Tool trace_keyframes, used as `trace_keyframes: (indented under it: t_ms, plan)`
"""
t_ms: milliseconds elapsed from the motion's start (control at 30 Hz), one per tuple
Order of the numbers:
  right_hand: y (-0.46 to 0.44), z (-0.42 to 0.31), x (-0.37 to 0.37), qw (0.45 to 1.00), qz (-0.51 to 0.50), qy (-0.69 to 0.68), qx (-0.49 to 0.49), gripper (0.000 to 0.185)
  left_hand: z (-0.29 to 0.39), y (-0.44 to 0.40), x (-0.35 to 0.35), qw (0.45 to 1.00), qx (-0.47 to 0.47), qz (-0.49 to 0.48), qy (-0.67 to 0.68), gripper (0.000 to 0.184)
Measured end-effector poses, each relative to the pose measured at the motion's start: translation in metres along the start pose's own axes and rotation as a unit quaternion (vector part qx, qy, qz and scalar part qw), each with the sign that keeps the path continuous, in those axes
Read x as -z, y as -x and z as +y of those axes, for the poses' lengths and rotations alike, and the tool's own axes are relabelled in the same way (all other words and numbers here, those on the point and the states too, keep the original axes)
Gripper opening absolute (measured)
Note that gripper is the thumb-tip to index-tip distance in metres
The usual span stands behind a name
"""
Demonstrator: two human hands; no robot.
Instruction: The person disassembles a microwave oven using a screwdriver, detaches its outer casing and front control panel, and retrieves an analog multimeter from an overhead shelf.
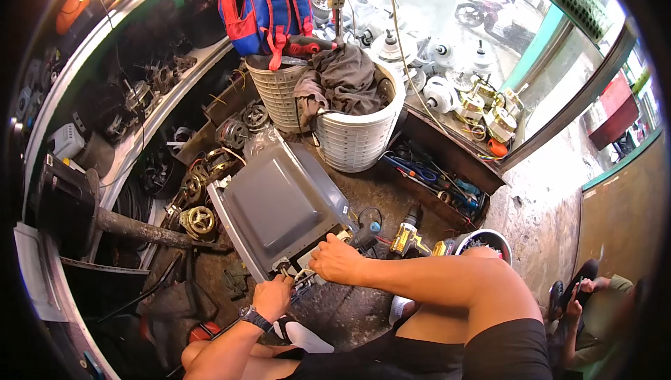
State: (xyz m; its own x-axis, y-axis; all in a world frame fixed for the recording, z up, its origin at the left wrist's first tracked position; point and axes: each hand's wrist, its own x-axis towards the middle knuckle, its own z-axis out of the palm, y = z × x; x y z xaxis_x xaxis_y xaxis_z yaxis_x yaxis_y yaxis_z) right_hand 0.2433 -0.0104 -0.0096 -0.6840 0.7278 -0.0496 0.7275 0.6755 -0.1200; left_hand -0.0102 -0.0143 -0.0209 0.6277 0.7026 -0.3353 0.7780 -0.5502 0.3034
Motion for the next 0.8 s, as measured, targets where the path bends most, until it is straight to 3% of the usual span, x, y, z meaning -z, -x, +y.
trace_keyframes:
  t_ms: [367,400,633,733,800]
  plan:
    - [-0.005,0.003,0.002,0.996,0.090,-0.020,0.022,0.013,-0.002,0.000,-0.003,1.000,0.009,-0.007,-0.023,0.022]
    - [-0.004,0.002,0.002,0.998,0.043,-0.037,0.007,0.016,-0.002,0.000,-0.003,1.000,0.011,-0.006,-0.021,0.023]
    - [-0.007,0.000,-0.011,0.998,-0.038,-0.038,0.033,0.024,0.000,0.000,-0.002,1.000,0.011,-0.013,-0.009,0.025]
    - [-0.014,-0.008,-0.007,0.999,-0.029,-0.036,0.013,0.024,0.000,0.002,-0.002,0.999,0.011,0.025,0.018,0.025]
    - [-0.018,-0.008,-0.004,0.999,-0.021,-0.020,0.014,0.022,0.003,0.007,0.001,0.999,0.016,0.036,0.010,0.016]
